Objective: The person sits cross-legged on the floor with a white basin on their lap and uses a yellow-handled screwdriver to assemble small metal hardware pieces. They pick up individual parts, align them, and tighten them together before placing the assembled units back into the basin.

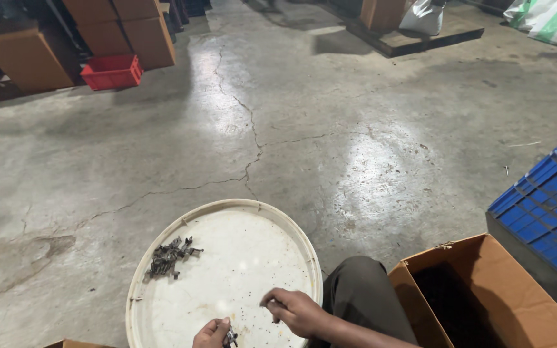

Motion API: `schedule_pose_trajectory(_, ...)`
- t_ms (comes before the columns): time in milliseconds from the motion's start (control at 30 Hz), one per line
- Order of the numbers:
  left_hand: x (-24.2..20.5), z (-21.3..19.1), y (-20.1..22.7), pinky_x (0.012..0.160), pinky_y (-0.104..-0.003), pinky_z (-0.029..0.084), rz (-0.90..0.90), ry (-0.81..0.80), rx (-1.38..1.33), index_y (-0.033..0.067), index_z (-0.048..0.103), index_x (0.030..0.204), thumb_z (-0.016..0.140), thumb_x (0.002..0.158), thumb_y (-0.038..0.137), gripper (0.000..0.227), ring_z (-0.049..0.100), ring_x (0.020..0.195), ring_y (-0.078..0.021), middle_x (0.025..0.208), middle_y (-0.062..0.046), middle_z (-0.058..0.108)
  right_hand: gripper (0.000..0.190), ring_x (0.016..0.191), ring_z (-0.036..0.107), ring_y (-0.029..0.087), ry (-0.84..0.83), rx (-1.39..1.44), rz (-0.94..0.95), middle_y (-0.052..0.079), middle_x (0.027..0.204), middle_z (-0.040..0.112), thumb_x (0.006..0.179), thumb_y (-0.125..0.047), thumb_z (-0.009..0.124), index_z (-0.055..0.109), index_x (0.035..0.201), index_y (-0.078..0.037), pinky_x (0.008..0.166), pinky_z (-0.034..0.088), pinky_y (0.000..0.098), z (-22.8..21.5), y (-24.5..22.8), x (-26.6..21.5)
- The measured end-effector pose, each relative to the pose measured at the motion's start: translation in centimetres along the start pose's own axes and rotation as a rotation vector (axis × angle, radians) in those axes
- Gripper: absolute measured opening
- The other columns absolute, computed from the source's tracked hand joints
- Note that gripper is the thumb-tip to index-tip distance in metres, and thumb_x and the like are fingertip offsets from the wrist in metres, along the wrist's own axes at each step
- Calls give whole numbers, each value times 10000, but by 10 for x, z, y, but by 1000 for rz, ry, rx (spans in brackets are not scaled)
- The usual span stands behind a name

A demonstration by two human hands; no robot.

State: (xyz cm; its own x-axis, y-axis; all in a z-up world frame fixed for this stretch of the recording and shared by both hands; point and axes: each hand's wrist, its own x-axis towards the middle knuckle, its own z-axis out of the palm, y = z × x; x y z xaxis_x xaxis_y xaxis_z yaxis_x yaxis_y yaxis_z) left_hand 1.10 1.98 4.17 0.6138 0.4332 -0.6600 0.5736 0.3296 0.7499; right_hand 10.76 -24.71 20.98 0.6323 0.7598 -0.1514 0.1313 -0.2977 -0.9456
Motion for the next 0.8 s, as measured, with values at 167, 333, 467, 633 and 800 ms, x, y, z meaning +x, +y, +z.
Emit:
schedule_pose_trajectory(167, -19, -11, 2, 443, -341, 370, 84, 33, -174, -60, 714, 853, 739, 907, 211, 277, 486, 426, -182, 540, -100, 552, 219, 762, 654, 121, 19, 68, -25, 34, 778, 666, 1031, -176, 570, 674, 1194, -74, 732, 539, 297, -8, 21, -27)
schedule_pose_trajectory(333, -41, -16, -3, 463, -350, 426, 96, -34, -149, -45, 700, 851, 742, 903, 254, 307, 530, 442, -186, 541, -104, 583, 229, 735, 616, 106, 185, 103, 18, 31, 758, 668, 1021, -183, 564, 679, 1180, -66, 715, 520, 294, -8, 40, -27)
schedule_pose_trajectory(467, -54, -15, 1, 511, -326, 488, 147, 72, -95, -16, 722, 859, 747, 883, 260, 278, 576, 474, -159, 580, -109, 671, 230, 743, 640, 104, 130, 37, 31, 23, 770, 684, 1019, -201, 569, 675, 1181, -78, 725, 526, 286, -1, 41, -25)
schedule_pose_trajectory(633, -68, -16, 9, 491, -329, 450, 38, 97, -112, -40, 698, 857, 770, 900, 285, 336, 518, 450, -176, 575, -131, 625, 224, 732, 644, 113, 87, 12, 22, 27, 761, 679, 1021, -205, 580, 687, 1182, -92, 714, 535, 289, 3, 36, -27)
schedule_pose_trajectory(800, -80, -11, 11, 448, -344, 420, 95, 110, -137, -45, 693, 865, 741, 898, 284, 334, 520, 424, -190, 543, -124, 586, 217, 725, 645, 116, 82, -22, 6, 39, 760, 678, 1014, -200, 592, 695, 1171, -92, 699, 532, 296, 6, 33, -30)
